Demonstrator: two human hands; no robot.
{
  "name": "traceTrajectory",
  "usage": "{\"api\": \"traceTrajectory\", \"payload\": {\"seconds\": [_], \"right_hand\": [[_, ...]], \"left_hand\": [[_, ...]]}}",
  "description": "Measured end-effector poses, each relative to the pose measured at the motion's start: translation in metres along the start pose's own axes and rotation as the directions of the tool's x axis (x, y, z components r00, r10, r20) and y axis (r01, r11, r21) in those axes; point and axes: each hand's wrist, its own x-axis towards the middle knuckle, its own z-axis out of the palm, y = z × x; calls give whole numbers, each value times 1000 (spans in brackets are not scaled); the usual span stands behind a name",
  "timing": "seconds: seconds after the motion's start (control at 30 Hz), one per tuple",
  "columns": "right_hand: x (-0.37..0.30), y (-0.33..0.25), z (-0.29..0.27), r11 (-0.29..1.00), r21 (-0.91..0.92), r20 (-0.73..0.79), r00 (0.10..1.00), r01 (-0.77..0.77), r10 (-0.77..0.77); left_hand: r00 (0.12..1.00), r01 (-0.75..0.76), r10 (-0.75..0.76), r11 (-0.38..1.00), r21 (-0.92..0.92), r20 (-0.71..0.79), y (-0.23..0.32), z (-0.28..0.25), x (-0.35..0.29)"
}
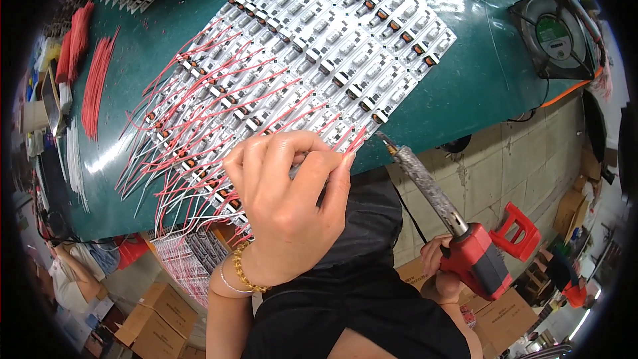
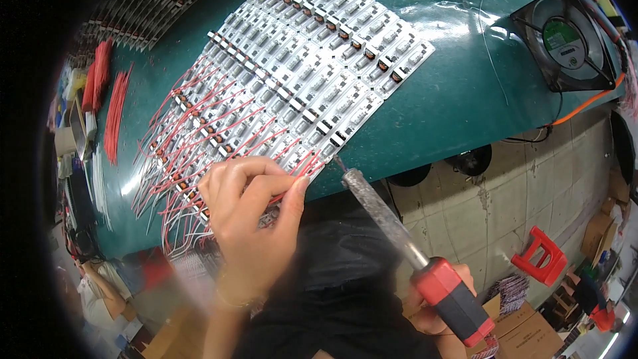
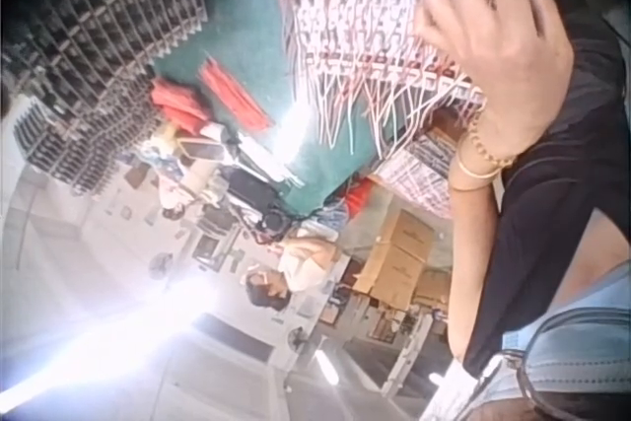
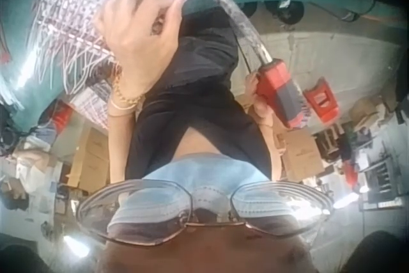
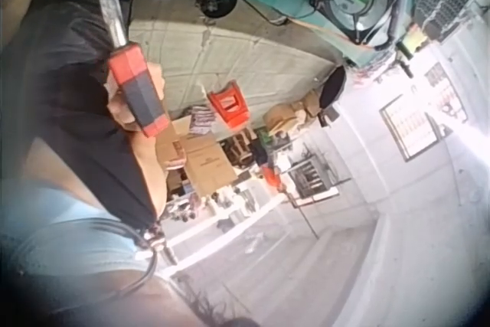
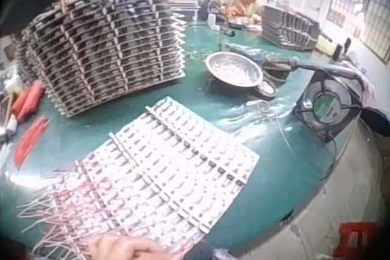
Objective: The person solders red and white wires onto a circuit board grid using a soldering iron, places the completed board onto a stack, and begins soldering wires onto another board.
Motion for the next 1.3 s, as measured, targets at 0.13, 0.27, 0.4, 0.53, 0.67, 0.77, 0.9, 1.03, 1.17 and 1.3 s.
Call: {"api": "traceTrajectory", "payload": {"seconds": [0.13, 0.27, 0.4, 0.53, 0.67, 0.77, 0.9, 1.03, 1.17, 1.3], "right_hand": [[7, -12, 1, 990, 127, 19, 998, -56, 54], [12, -17, 5, 991, 93, -7, 995, -98, 99], [14, 0, 13, 955, 294, 69, 996, 33, -56], [47, 7, 3, 825, 458, 260, 838, 331, -480], [29, 14, 13, 854, 452, -23, 960, 258, -278], [35, -6, 25, 887, 435, -70, 988, 156, -139], [71, -1, 49, 878, 454, 16, 984, 151, -177], [95, -4, 63, 874, 453, 57, 973, 173, -223], [106, -1, 77, 871, 461, 88, 969, 167, -233], [104, 0, 86, 874, 459, 96, 969, 160, -228]], "left_hand": [[1000, -12, 12, 1000, 3, 4, 0, 2, 0], [1000, -9, 9, 1000, -11, 2, -1, 5, 6], [998, -17, 16, 1000, -6, -53, -4, -5, -1], [985, -101, 92, 994, -51, -148, -4, -64, 8], [910, 122, 80, 886, 447, -407, -110, -117, 51], [912, 240, 41, 753, 612, -409, -211, -152, 52], [944, 191, 61, 699, 689, -324, -259, -140, 55], [883, 469, -286, 535, 702, -372, -273, -198, 19], [765, 607, -533, 408, 682, -362, -295, -261, -49], [889, 424, -413, 579, 696, -198, -302, -262, -64]]}}
